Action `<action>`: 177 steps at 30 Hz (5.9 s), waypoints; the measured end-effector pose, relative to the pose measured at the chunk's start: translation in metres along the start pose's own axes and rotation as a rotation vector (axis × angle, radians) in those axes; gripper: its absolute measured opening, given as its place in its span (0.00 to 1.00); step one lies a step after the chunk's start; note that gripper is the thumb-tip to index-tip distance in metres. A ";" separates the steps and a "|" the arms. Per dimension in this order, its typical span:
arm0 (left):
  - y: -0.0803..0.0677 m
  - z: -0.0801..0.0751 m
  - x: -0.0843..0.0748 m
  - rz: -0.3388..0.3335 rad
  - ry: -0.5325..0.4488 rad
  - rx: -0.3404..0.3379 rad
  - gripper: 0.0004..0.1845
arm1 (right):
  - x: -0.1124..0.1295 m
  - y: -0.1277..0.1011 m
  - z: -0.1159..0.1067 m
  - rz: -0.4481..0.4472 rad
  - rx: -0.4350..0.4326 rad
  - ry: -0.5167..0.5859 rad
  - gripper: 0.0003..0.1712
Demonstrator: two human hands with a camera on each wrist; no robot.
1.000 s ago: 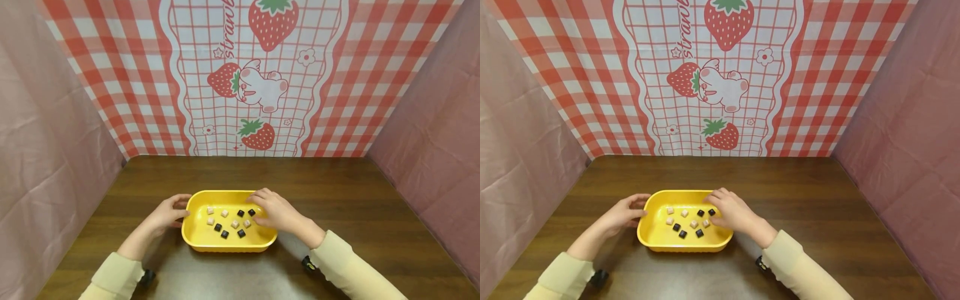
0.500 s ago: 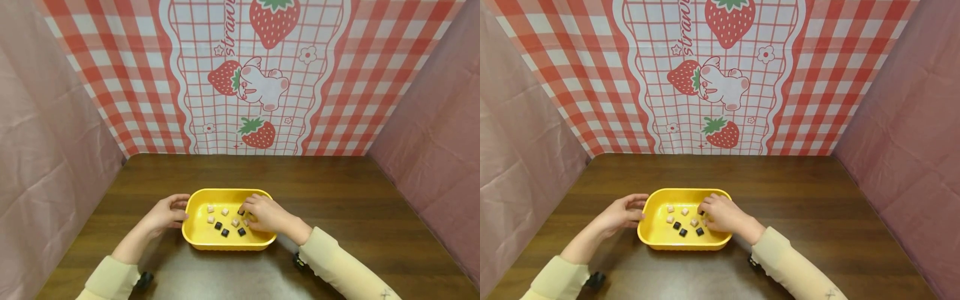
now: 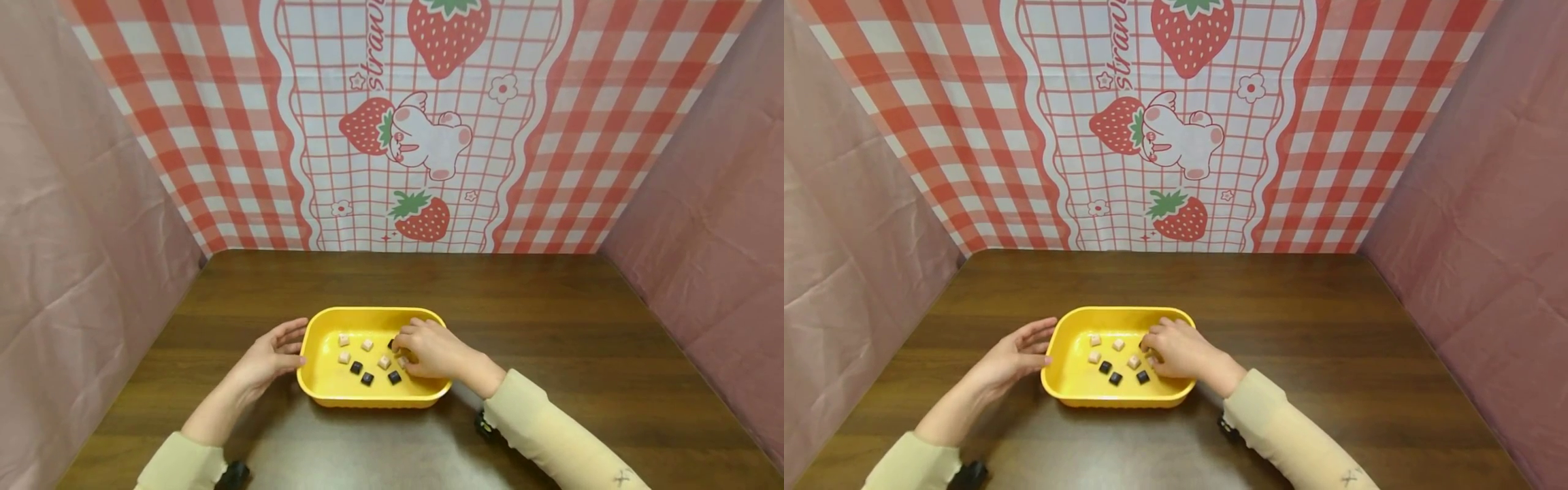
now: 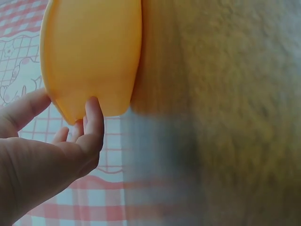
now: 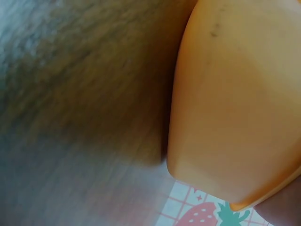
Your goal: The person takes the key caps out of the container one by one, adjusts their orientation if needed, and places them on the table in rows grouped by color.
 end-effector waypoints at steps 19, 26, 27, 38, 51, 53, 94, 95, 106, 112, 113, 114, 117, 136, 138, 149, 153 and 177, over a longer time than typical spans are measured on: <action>-0.003 0.000 0.000 -0.083 -0.066 0.077 0.37 | -0.001 0.001 0.003 -0.008 0.066 -0.028 0.06; -0.003 0.002 -0.002 -0.086 -0.049 0.056 0.37 | 0.000 0.001 0.002 -0.026 0.049 -0.058 0.07; -0.003 0.003 -0.002 -0.087 -0.047 0.051 0.37 | 0.000 0.001 0.001 -0.029 0.042 -0.062 0.07; -0.004 0.006 -0.003 -0.101 -0.008 -0.011 0.37 | -0.008 0.003 -0.032 -0.010 -0.072 -0.100 0.07; -0.006 0.007 -0.004 -0.108 0.002 -0.039 0.37 | -0.054 -0.004 -0.067 0.073 -0.170 -0.142 0.09; -0.007 0.007 -0.004 -0.105 0.005 -0.043 0.37 | -0.062 -0.007 -0.070 0.095 -0.176 -0.132 0.09; -0.009 0.007 -0.007 -0.105 0.015 -0.036 0.37 | -0.167 -0.022 -0.001 0.450 0.074 -0.089 0.05; -0.009 0.007 -0.007 -0.106 0.015 -0.037 0.37 | -0.167 -0.023 -0.002 0.453 0.073 -0.086 0.05; -0.009 0.007 -0.007 -0.104 0.020 -0.037 0.37 | -0.150 -0.014 -0.032 0.426 -0.002 -0.104 0.17; -0.008 0.007 -0.008 -0.111 0.026 -0.033 0.37 | -0.133 -0.004 -0.053 0.378 -0.017 -0.130 0.19; -0.008 0.007 -0.008 -0.110 0.025 -0.030 0.37 | -0.129 -0.003 -0.057 0.370 -0.022 -0.135 0.19; -0.008 0.007 -0.008 -0.110 0.025 -0.029 0.37 | -0.126 -0.001 -0.060 0.360 -0.030 -0.138 0.19; -0.008 0.007 -0.008 -0.105 0.021 -0.028 0.36 | -0.115 0.004 -0.069 0.331 -0.060 -0.151 0.19; -0.011 0.008 -0.005 -0.097 0.017 -0.030 0.36 | -0.041 0.017 -0.082 0.187 -0.198 -0.093 0.20; -0.010 0.007 -0.005 -0.103 0.018 -0.039 0.36 | -0.034 0.018 -0.078 0.178 -0.198 -0.074 0.20; -0.010 0.007 -0.005 -0.093 0.009 -0.023 0.36 | -0.007 0.016 -0.044 0.149 -0.164 0.067 0.19; -0.009 0.007 -0.005 -0.094 0.005 -0.020 0.36 | -0.001 0.015 -0.031 0.113 -0.140 0.086 0.18; -0.010 0.006 -0.005 -0.109 0.014 -0.024 0.36 | 0.017 0.020 0.020 -0.031 0.090 0.003 0.06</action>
Point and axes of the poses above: each hand's wrist, its own y-axis towards the middle knuckle, its own z-axis out of the palm, x = y × z, the point moved 4 cm from there along y, towards the middle knuckle, and after that the axes turned 15 degrees about -x, right-handed, at the moved point
